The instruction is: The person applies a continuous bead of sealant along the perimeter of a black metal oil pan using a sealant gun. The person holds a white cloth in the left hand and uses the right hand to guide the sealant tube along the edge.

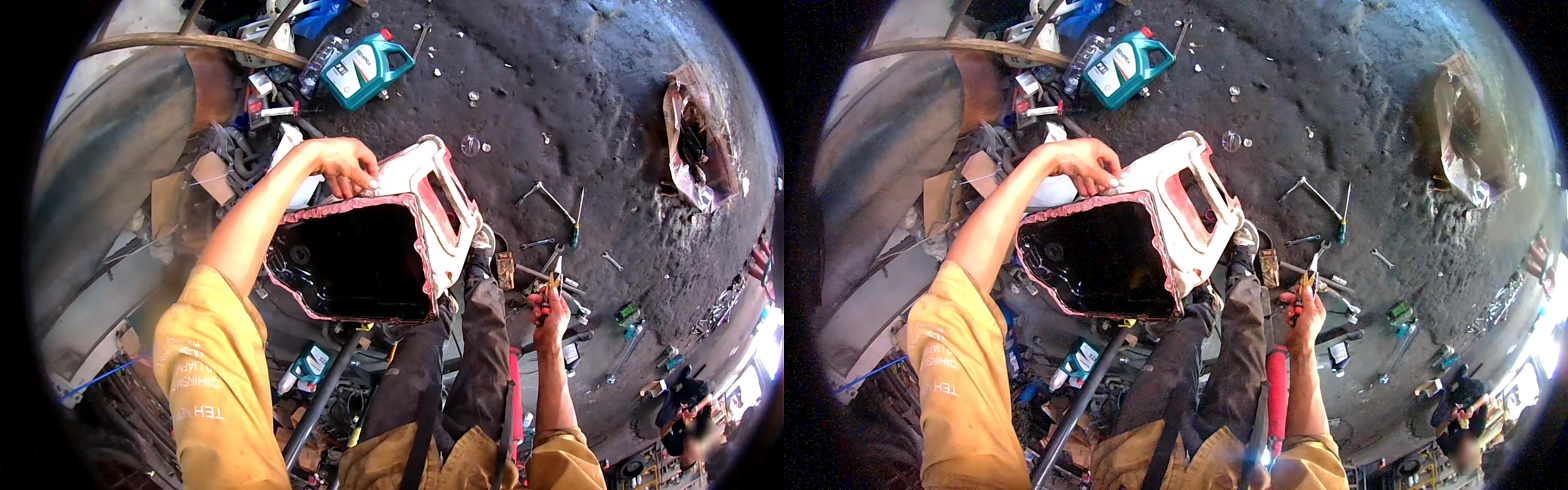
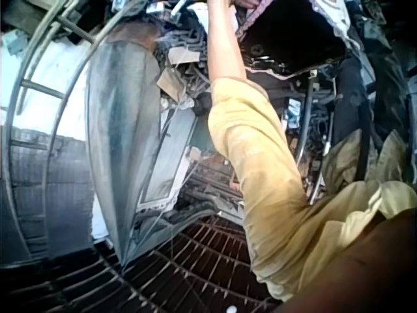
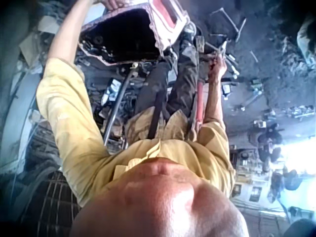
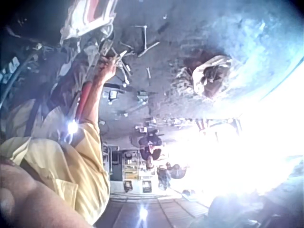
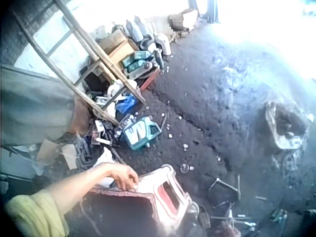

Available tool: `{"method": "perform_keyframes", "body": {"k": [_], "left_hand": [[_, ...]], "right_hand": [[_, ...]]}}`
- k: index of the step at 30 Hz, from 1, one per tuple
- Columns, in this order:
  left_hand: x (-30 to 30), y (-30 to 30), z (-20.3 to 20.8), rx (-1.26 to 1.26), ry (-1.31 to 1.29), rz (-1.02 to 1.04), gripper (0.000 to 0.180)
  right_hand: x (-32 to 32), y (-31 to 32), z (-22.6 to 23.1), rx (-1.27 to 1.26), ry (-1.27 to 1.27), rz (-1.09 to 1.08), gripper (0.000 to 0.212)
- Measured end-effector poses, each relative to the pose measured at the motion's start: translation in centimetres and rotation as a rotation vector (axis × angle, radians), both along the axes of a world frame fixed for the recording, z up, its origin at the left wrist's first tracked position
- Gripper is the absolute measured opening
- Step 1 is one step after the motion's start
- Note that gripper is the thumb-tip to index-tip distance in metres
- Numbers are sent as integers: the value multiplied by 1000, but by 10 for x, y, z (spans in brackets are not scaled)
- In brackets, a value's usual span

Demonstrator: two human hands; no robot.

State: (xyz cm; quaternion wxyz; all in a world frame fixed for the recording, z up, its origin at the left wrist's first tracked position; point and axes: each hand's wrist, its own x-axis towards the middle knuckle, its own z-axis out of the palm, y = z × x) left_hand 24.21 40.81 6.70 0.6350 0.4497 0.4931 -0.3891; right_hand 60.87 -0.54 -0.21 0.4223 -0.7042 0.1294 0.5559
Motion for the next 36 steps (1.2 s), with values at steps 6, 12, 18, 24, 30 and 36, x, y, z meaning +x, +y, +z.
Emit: {"method": "perform_keyframes", "body": {"k": [6,12,18,24,30,36], "left_hand": [[7,0,-6,-30,-119,-98,44],[33,1,-10,30,-110,-407,39],[-9,-7,-18,91,-168,-86,25],[-47,-13,-12,63,-162,314,17],[-57,-18,-5,198,-125,351,22],[-60,-29,-13,326,-33,362,22]], "right_hand": [[6,21,-7,-44,0,53,30],[6,39,-8,2,26,101,29],[3,62,-1,21,48,134,29],[-74,134,32,244,282,264,28],[-128,182,35,354,583,166,27],[-133,201,39,401,606,210,28]]}}
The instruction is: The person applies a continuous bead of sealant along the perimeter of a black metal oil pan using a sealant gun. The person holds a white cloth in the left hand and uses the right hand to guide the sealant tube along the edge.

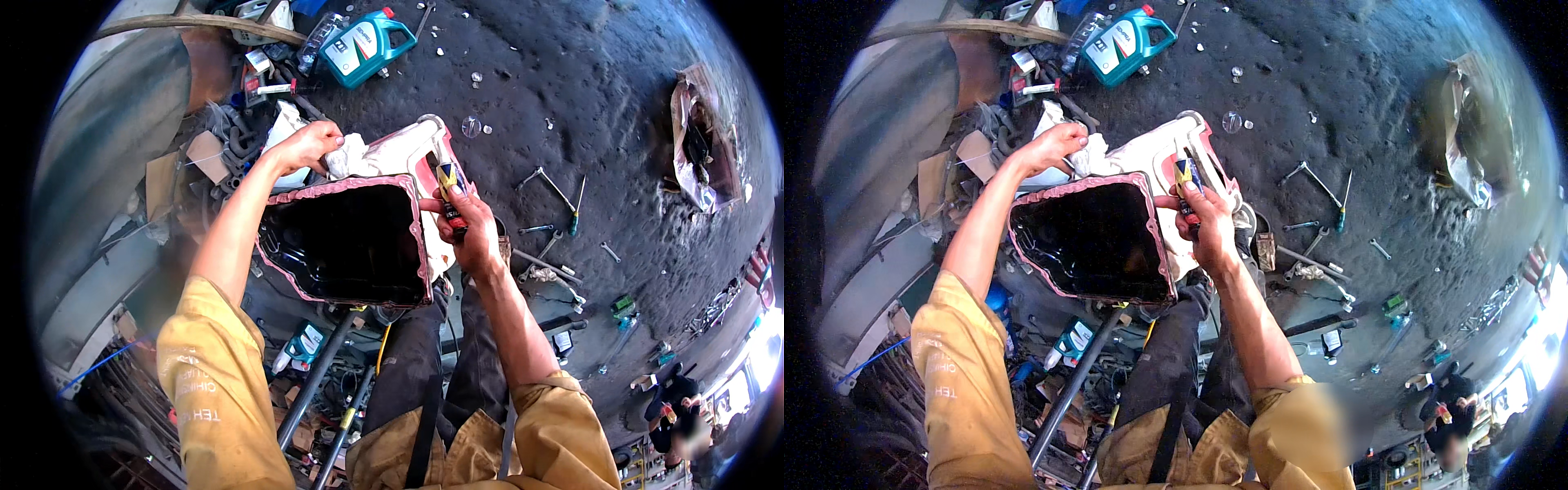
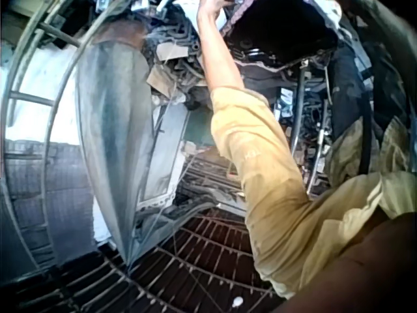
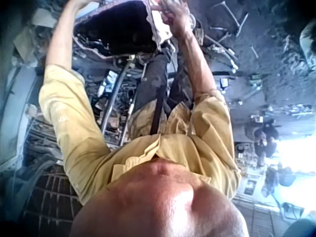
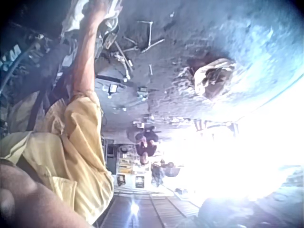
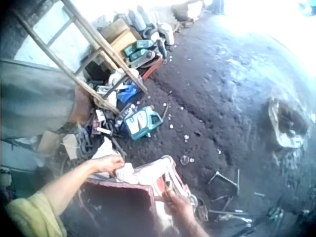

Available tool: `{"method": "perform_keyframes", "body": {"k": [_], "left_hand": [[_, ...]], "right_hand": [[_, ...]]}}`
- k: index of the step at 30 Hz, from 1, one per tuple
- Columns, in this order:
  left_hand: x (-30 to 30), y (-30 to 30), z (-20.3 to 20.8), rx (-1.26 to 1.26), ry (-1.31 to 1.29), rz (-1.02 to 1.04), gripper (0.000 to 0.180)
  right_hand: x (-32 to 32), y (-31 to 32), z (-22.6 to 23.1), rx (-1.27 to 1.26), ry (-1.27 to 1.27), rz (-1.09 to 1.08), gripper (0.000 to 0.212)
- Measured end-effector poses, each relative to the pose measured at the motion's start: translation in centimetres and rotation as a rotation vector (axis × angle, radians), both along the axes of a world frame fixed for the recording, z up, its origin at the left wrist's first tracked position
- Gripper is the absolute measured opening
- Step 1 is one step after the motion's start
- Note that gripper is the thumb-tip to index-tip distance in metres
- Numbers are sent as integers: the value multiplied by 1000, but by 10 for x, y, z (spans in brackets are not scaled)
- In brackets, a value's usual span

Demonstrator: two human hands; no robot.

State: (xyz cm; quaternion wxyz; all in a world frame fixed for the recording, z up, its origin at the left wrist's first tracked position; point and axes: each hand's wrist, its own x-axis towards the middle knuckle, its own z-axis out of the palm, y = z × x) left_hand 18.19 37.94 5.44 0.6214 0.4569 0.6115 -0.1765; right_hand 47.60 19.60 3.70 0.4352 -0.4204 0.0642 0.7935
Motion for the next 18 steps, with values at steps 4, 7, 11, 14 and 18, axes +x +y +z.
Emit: {"method": "perform_keyframes", "body": {"k": [4,7,11,14,18], "left_hand": [[-16,-11,-7,64,0,152,19],[-22,-14,-13,122,4,227,17],[-18,-13,-7,191,62,294,16],[-21,-15,-8,276,125,276,13],[-14,-16,-8,236,9,219,16]], "right_hand": [[-4,0,5,10,-87,32,28],[-3,-3,11,11,-141,38,29],[-2,-6,18,3,-129,45,29],[-8,-5,30,34,-143,41,29],[-12,-8,29,34,-151,13,30]]}}
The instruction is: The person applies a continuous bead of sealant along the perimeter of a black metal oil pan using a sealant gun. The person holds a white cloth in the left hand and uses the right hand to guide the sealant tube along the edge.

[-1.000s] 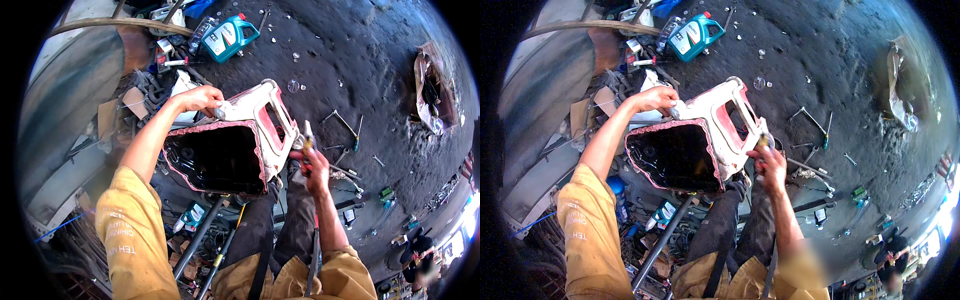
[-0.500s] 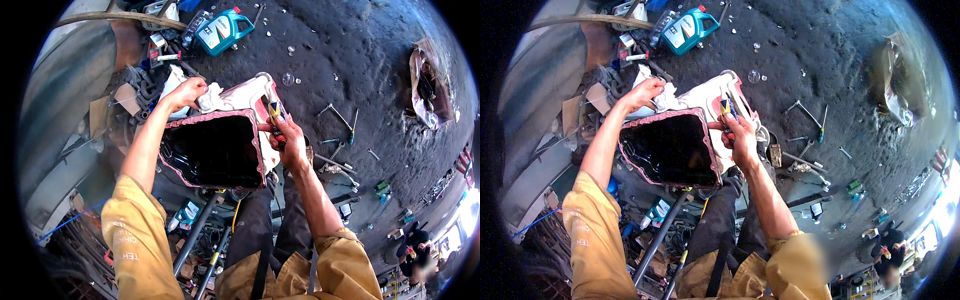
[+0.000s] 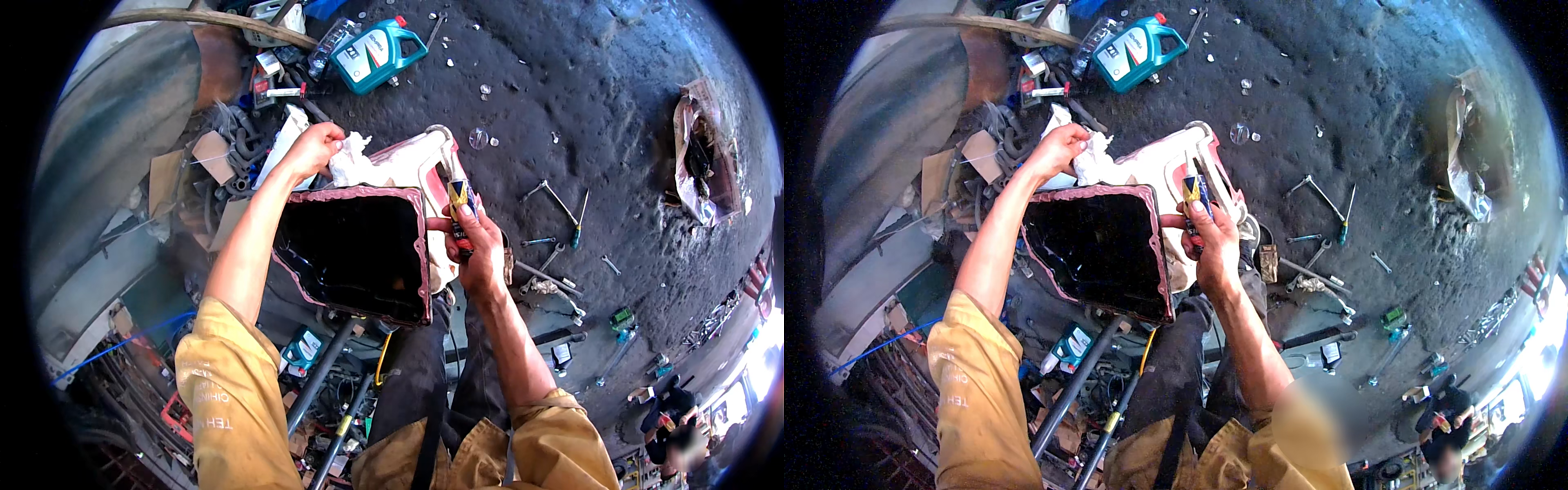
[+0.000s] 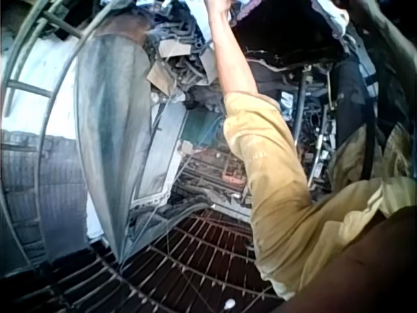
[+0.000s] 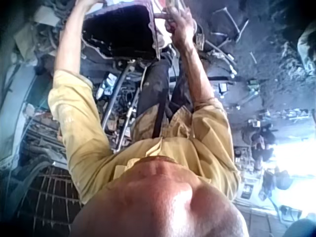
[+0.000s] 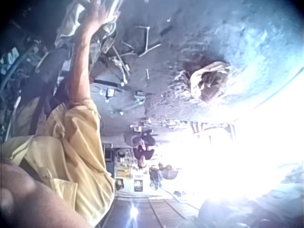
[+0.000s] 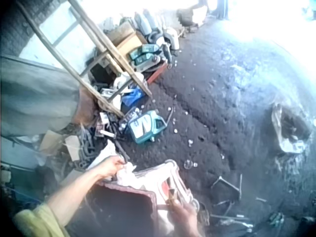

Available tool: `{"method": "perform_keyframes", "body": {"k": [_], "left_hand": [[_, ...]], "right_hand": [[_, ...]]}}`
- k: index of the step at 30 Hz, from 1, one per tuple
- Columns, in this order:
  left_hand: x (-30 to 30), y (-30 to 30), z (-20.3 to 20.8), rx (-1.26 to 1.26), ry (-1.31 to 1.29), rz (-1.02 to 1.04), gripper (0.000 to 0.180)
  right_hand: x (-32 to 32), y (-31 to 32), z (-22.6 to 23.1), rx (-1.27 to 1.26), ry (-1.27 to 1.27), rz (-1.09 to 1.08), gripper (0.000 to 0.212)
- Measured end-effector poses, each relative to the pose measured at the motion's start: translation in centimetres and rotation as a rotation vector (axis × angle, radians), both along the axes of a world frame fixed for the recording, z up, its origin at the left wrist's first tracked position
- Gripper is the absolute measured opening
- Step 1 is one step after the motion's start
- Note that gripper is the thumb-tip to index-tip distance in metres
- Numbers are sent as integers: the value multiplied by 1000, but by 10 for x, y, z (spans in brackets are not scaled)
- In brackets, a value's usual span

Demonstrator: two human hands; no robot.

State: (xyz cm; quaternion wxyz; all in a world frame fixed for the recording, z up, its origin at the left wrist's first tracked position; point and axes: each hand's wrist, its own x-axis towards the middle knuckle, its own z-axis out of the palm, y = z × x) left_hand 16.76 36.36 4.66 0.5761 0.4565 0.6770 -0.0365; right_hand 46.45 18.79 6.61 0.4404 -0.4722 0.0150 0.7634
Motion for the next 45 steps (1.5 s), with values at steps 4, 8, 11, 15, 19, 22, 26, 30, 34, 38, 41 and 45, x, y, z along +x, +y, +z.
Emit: {"method": "perform_keyframes", "body": {"k": [4,8,11,15,19,22,26,30,34,38,41,45], "left_hand": [[19,12,23,-145,33,46,27],[35,14,43,-265,-109,-169,33],[30,9,27,-275,-138,-262,40],[46,0,16,-139,-99,-151,28],[46,1,5,-41,-62,-65,27],[38,1,8,66,-28,-35,29],[2,3,12,259,-64,72,28],[-10,26,32,372,-106,246,28],[-11,33,61,411,-204,305,25],[-16,13,75,446,-252,332,26],[-10,-11,91,456,-352,383,34],[-12,-50,128,473,-503,464,32]], "right_hand": [[5,-1,-2,-66,-39,-4,34],[12,-8,-6,-57,-20,2,34],[15,-26,-17,-51,30,-59,33],[23,-45,-22,-158,39,-117,33],[25,-56,-23,-133,81,-147,32],[27,-63,-23,-132,83,-155,33],[30,-75,-20,-141,47,-135,34],[39,-90,-21,-159,-41,-113,35],[39,-93,-22,-133,-40,-137,32],[36,-94,-22,-142,-46,-149,30],[46,-105,-28,-112,-158,-174,31],[63,-126,-18,-80,-347,-331,28]]}}
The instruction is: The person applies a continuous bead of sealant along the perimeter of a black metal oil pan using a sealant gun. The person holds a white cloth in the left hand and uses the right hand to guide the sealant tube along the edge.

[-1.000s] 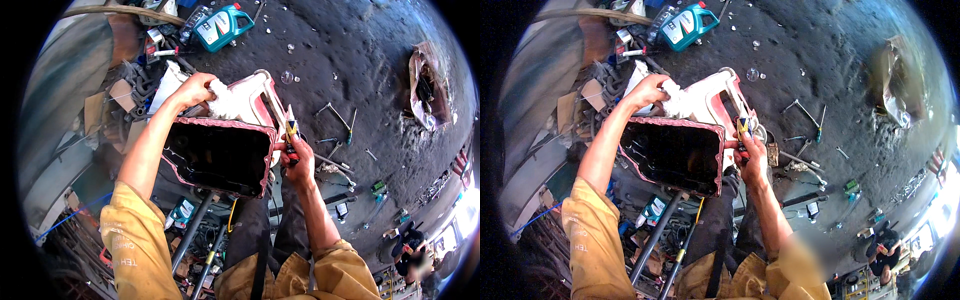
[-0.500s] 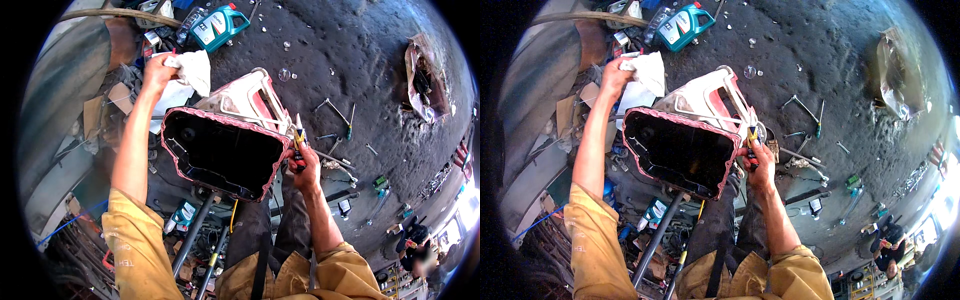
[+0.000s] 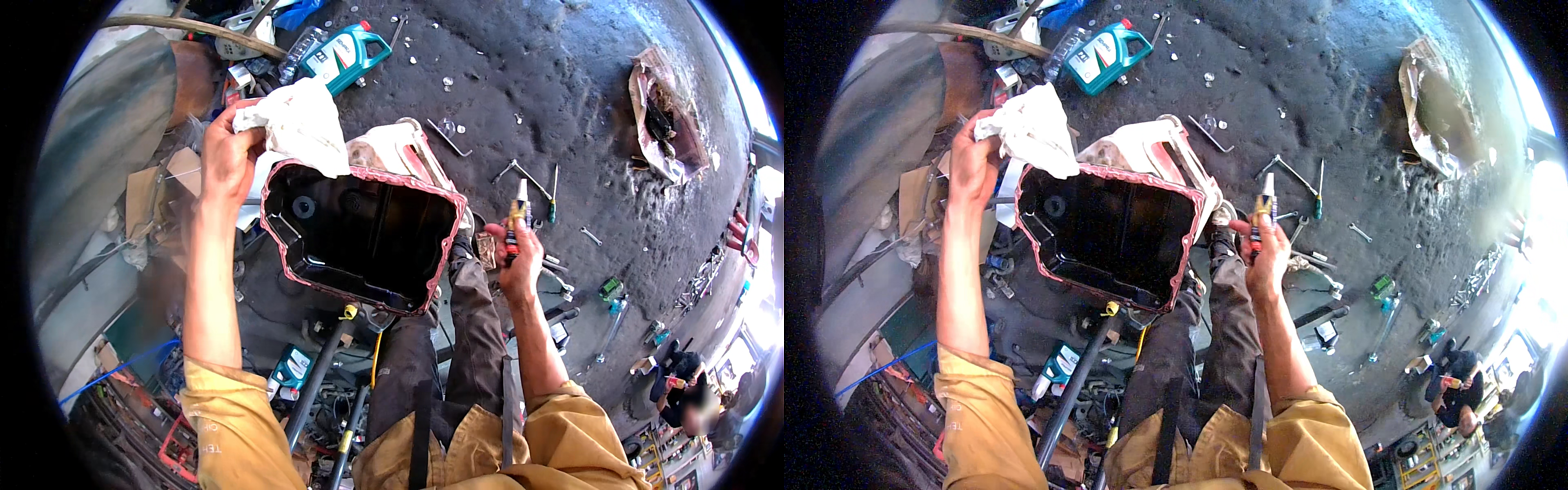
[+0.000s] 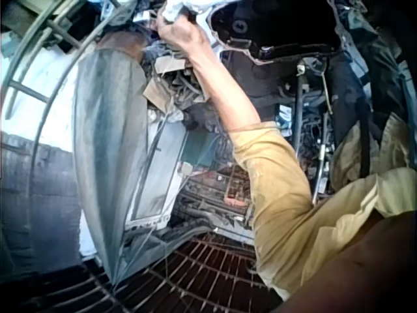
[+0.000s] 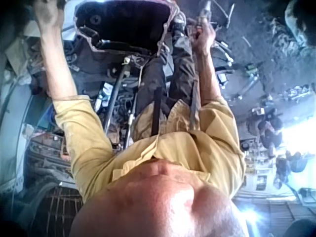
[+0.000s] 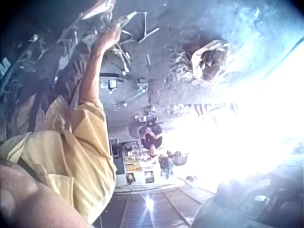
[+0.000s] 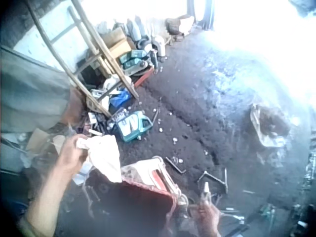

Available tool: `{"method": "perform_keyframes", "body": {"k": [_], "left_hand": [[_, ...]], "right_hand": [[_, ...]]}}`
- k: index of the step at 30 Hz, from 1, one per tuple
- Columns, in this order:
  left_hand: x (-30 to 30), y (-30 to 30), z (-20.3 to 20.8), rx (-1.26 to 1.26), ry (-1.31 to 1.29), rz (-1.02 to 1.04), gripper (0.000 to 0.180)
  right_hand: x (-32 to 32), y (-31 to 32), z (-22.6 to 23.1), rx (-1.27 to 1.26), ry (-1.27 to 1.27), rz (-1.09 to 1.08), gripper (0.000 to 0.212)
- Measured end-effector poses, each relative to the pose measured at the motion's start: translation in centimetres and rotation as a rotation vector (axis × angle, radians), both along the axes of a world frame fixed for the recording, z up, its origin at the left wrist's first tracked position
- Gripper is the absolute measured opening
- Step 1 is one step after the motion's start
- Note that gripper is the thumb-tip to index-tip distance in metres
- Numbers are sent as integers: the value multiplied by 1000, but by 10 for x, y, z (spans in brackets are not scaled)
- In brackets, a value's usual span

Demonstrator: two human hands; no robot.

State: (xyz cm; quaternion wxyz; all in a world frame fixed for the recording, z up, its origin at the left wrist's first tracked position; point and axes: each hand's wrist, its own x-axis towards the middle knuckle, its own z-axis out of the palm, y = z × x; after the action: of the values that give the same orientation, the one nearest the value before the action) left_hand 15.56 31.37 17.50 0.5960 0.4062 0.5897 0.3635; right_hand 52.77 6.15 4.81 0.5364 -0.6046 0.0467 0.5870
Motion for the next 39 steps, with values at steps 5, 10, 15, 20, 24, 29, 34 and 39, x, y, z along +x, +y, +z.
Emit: {"method": "perform_keyframes", "body": {"k": [5,10,15,20,24,29,34,39], "left_hand": [[65,-59,39,66,-287,117,31],[201,-118,79,7,-518,25,27],[288,-198,108,274,-55,-258,31],[336,-278,59,213,-423,-363,33],[358,-320,61,110,-321,-486,34],[383,-353,65,-93,-390,-655,26],[398,-362,51,-129,-391,-689,28],[397,-355,22,-149,-389,-521,21]], "right_hand": [[-3,-11,98,239,-196,-52,24],[-11,-32,196,349,-320,-211,28],[5,-77,246,341,-500,-436,21],[21,-120,239,229,-842,-489,13],[27,-149,231,202,-800,-560,25],[48,-175,215,145,-785,-679,30],[69,-183,206,43,-788,-609,29],[60,-179,195,-3,-700,-531,29]]}}
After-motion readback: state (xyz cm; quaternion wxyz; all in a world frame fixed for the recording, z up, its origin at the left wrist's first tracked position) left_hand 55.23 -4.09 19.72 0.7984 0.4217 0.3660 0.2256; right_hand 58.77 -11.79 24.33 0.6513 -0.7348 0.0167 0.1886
